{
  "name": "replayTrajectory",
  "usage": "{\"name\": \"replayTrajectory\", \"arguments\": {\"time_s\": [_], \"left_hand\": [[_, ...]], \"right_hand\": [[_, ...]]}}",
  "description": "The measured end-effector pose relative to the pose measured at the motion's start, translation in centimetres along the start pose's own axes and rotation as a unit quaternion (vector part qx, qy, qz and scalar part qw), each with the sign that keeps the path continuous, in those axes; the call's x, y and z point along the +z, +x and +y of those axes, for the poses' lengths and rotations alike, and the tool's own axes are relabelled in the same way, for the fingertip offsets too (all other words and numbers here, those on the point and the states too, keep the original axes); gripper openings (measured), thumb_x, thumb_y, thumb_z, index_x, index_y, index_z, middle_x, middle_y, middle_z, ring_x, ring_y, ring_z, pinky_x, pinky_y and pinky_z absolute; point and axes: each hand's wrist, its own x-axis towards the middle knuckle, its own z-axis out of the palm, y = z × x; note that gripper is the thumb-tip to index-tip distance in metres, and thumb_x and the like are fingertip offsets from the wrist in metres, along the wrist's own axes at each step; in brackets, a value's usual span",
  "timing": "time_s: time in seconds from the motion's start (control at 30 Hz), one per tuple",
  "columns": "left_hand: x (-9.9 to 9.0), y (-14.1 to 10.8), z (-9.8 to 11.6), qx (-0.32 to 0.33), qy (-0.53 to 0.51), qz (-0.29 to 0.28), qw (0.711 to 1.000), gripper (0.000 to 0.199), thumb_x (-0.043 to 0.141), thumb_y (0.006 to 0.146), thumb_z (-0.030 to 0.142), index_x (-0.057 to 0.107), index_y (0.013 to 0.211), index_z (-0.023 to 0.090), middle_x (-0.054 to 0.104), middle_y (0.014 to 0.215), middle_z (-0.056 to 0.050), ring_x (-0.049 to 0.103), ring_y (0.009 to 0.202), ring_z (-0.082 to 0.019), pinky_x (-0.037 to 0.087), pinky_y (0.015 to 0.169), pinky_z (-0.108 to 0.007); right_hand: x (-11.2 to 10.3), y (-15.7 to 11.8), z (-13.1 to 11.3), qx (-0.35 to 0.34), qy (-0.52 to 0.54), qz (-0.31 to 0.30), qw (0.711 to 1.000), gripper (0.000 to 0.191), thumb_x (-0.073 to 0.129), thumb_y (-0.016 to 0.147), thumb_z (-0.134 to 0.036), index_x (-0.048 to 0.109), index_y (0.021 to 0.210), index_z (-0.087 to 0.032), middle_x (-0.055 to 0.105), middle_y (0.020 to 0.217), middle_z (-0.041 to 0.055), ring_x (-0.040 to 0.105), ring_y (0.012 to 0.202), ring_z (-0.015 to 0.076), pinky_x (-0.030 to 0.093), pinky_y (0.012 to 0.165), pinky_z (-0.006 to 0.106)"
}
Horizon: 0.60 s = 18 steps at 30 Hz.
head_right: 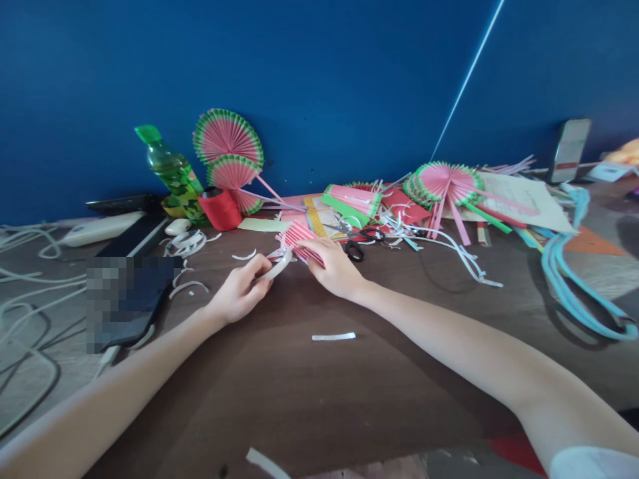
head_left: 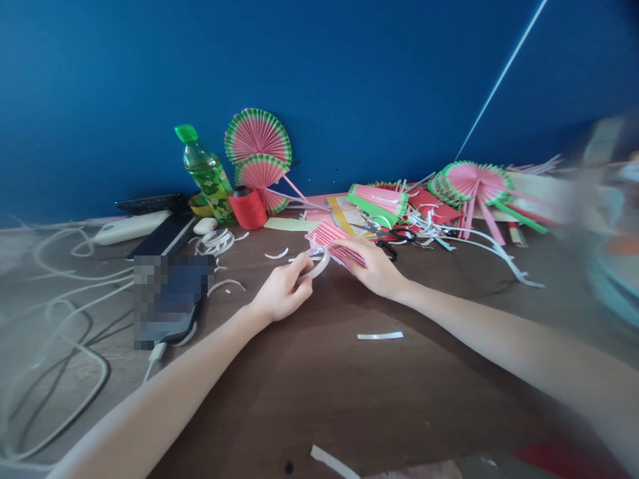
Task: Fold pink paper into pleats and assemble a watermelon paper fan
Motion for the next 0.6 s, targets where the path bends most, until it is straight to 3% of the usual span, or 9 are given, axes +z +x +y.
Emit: {"name": "replayTrajectory", "arguments": {"time_s": [0.13, 0.3, 0.47, 0.6], "left_hand": [[-0.49, -0.15, 0.03, 0.018, -0.074, -0.027, 0.997, 0.010, 0.038, 0.079, 0.027, 0.034, 0.074, 0.020, 0.039, 0.063, 0.005, 0.037, 0.054, -0.009, 0.033, 0.055, -0.023], [-0.45, -0.03, 0.25, -0.026, -0.102, -0.007, 0.994, 0.024, 0.038, 0.085, 0.039, 0.035, 0.072, 0.020, 0.035, 0.059, 0.006, 0.033, 0.054, -0.009, 0.030, 0.054, -0.023], [-0.39, 0.22, 0.22, -0.042, -0.104, -0.014, 0.994, 0.026, 0.040, 0.085, 0.040, 0.038, 0.070, 0.019, 0.037, 0.057, 0.006, 0.035, 0.054, -0.009, 0.031, 0.055, -0.022], [-0.23, 0.30, 0.44, -0.047, -0.080, -0.047, 0.995, 0.013, 0.041, 0.082, 0.029, 0.047, 0.076, 0.019, 0.047, 0.058, 0.005, 0.042, 0.055, -0.009, 0.035, 0.057, -0.022]], "right_hand": [[-0.04, 0.02, -0.04, -0.023, 0.017, -0.008, 1.000, 0.028, 0.046, 0.087, -0.019, 0.059, 0.111, -0.023, 0.064, 0.111, 0.0056, 0.055, 0.108, 0.0206, 0.039, 0.094, 0.042], [-0.36, -0.04, -0.43, -0.012, 0.073, -0.001, 0.997, 0.022, 0.048, 0.086, -0.019, 0.062, 0.102, -0.022, 0.067, 0.103, 0.0053, 0.059, 0.099, 0.0193, 0.043, 0.089, 0.038], [-0.33, -0.28, -0.45, 0.031, 0.149, 0.005, 0.988, 0.015, 0.054, 0.084, -0.027, 0.063, 0.093, -0.019, 0.068, 0.091, 0.0049, 0.062, 0.086, 0.0174, 0.048, 0.075, 0.032], [-0.24, -0.44, -0.49, 0.042, 0.173, 0.001, 0.984, 0.012, 0.054, 0.084, -0.028, 0.062, 0.085, -0.019, 0.068, 0.086, 0.0036, 0.062, 0.078, 0.0153, 0.049, 0.068, 0.029]]}}
